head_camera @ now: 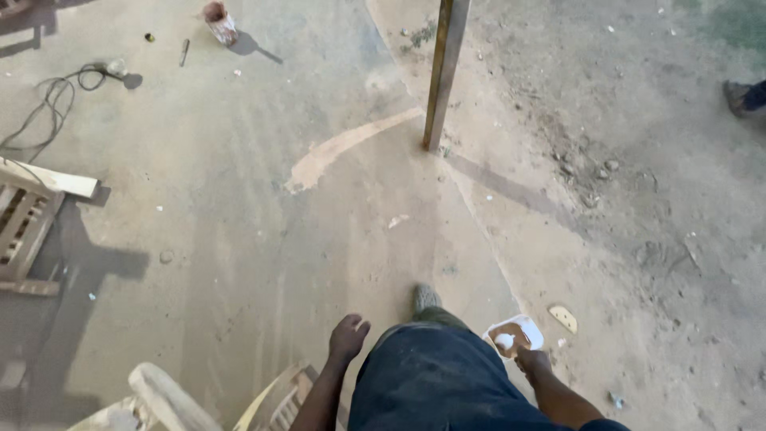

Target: The person holds a small squeeze bottle of wood filler and a container, and applies filler to holes and joints on a wooden chair frame, pressing the filler in with a finger. They repeat this on several spots on the chair, then carry the bottle and container across the workshop floor and set them on a small table.

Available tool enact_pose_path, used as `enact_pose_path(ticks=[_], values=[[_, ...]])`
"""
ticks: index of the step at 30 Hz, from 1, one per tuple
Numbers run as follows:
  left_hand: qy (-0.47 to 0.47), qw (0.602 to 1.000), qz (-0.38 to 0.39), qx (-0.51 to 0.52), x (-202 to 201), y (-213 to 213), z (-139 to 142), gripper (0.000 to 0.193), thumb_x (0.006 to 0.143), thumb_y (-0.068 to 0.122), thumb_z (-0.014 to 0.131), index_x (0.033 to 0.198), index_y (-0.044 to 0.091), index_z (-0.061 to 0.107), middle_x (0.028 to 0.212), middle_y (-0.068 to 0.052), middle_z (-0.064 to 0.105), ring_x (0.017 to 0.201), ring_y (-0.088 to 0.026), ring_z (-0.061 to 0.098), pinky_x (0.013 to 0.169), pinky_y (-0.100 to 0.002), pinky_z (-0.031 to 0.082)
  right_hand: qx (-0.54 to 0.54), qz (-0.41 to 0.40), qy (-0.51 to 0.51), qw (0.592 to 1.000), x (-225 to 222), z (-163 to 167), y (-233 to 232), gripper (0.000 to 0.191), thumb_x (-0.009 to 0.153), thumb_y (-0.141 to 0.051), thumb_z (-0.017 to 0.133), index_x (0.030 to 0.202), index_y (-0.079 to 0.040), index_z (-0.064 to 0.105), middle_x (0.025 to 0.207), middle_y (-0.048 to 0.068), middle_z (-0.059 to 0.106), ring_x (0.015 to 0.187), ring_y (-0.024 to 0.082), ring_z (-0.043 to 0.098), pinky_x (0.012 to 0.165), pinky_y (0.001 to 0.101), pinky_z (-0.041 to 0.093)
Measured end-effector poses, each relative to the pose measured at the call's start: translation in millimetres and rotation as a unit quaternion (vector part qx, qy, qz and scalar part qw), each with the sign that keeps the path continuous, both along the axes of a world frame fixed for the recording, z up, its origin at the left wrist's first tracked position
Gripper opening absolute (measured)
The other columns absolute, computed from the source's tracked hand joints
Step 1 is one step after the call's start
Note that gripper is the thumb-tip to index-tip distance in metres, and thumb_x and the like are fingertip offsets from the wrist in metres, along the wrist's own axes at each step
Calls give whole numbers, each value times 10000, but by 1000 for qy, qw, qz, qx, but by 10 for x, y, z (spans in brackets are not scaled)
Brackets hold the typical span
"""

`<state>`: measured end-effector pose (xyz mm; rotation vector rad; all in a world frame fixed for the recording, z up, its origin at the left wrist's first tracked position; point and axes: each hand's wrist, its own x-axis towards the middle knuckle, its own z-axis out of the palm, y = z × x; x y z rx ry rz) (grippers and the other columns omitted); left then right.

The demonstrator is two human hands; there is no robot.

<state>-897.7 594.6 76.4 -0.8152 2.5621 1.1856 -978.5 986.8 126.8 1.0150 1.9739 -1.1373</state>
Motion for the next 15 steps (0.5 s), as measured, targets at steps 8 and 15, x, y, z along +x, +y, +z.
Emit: enact_pose_path(ticks=[8, 15], values=[[-254, 958, 125, -47, -669, -1234, 24, 466, 875, 528, 629, 903, 87, 780, 983, -176, 765, 981, -360, 719, 893, -467, 549, 204, 491, 161, 831, -3282, 397, -1857, 496, 958, -507, 463, 1027, -114, 757, 1003, 221, 734, 936, 411, 698, 883, 525, 554], [-341, 939, 48, -26, -2178, -2517, -643, 496, 944, 532, 564, 941, 84, 777, 1049, -186, 734, 1049, -378, 689, 946, -483, 532, 206, 588, 296, 724, -5197, 30, -3384, 302, 937, -368, 525, 871, -154, 729, 818, 114, 755, 768, 305, 729, 704, 475, 574]])
